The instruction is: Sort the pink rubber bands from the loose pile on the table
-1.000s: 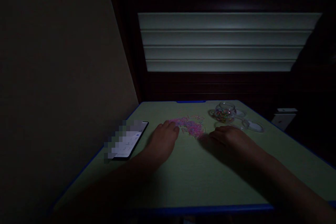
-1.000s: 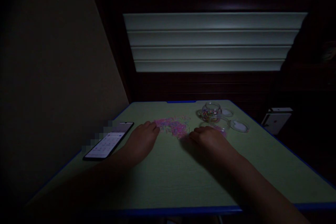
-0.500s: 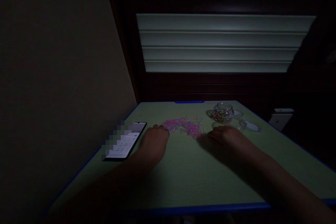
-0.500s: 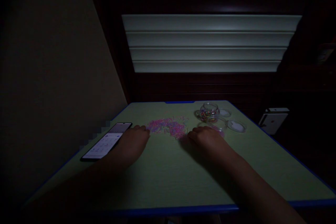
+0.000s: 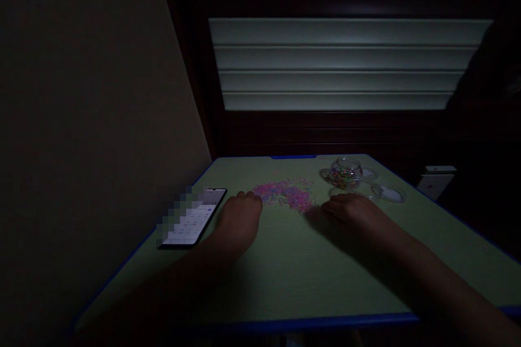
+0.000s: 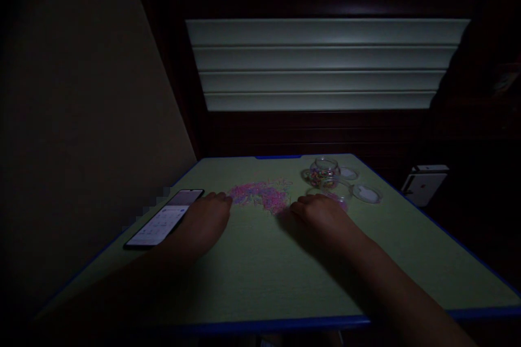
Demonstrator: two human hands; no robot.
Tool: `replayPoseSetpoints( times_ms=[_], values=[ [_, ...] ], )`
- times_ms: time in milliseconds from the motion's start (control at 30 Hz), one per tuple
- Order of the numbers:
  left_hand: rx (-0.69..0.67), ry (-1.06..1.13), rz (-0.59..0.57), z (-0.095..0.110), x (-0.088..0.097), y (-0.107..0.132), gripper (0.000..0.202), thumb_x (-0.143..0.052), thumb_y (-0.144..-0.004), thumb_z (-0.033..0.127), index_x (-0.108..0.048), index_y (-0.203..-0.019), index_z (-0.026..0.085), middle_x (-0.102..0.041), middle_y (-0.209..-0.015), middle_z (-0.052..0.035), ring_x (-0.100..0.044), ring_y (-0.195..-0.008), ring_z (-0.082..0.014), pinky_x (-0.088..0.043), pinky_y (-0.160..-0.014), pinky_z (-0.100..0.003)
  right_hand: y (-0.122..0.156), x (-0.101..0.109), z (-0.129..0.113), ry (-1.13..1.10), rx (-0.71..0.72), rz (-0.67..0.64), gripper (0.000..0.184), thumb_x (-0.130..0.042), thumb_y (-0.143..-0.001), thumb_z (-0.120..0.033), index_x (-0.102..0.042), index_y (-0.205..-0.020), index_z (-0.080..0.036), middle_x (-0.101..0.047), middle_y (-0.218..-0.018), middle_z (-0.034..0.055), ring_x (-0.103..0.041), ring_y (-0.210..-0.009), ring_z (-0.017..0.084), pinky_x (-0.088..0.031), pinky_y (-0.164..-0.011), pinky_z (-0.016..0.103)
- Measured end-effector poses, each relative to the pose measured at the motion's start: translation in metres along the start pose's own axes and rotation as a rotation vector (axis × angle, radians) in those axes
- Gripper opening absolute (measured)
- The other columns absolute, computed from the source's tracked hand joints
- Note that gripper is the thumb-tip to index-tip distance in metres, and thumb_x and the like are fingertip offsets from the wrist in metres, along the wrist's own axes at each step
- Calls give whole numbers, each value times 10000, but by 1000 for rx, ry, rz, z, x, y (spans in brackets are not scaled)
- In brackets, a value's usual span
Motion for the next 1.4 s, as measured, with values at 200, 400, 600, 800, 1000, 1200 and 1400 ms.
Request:
replayPoseSetpoints(
  times_ms=[200,400,600,800,1000,1200,1400],
  values=[
    [-44,34,86,7,6,2,197,-369,-786,92,-542,-879,110,-573,-850,-108,-532,-757,-198,-411,-658,-313,0,-2,1,8,-1,3,212,-387,-843,-236,-570,-753,-177,-551,-705,35,-488,-633,122,-307,-595,250],
    [-118,45,165,10,4,2,172,-364,-826,119,-533,-858,127,-557,-863,-90,-512,-782,-198,-400,-684,-321,0,-1,0,11,2,3,209,-383,-843,-215,-568,-754,-175,-555,-708,34,-491,-640,120,-311,-607,248],
    [-224,48,285,14,4,3,145,-391,-846,134,-535,-844,148,-535,-879,-69,-489,-821,-199,-393,-713,-328,-1,-1,-1,14,-2,8,238,-377,-850,-243,-571,-736,-164,-555,-694,39,-485,-616,118,-303,-584,245],
    [-268,60,271,15,0,2,118,-416,-836,125,-530,-834,157,-518,-860,-51,-488,-803,-188,-399,-699,-318,0,-4,0,4,0,18,217,-393,-841,-235,-579,-751,-169,-555,-700,37,-490,-619,117,-306,-578,242],
    [-349,86,275,17,-2,3,85,-453,-815,106,-516,-818,163,-509,-826,-33,-473,-783,-182,-393,-723,-320,0,-3,-3,3,23,36,215,-399,-845,-246,-586,-770,-172,-560,-704,33,-494,-625,116,-312,-581,240],
    [-429,130,319,25,-3,6,67,-442,-839,149,-504,-823,168,-497,-816,-28,-461,-754,-182,-383,-657,-315,-3,-4,-8,21,61,79,186,-404,-845,-212,-585,-835,-169,-569,-740,41,-499,-663,129,-316,-599,254],
    [-507,132,326,34,-4,9,37,-471,-823,141,-493,-801,161,-482,-796,-21,-448,-762,-181,-376,-653,-314,-5,-7,-17,28,126,100,224,-416,-841,-203,-541,-1024,-173,-574,-815,46,-492,-709,142,-328,-628,264]
  ],
)
Point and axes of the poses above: each hand's wrist, its own y-axis away from the middle knuckle, its own x-axis out of the back of the hand, z = x × y, the point moved 1 cm from there along -y, towards the middle knuckle
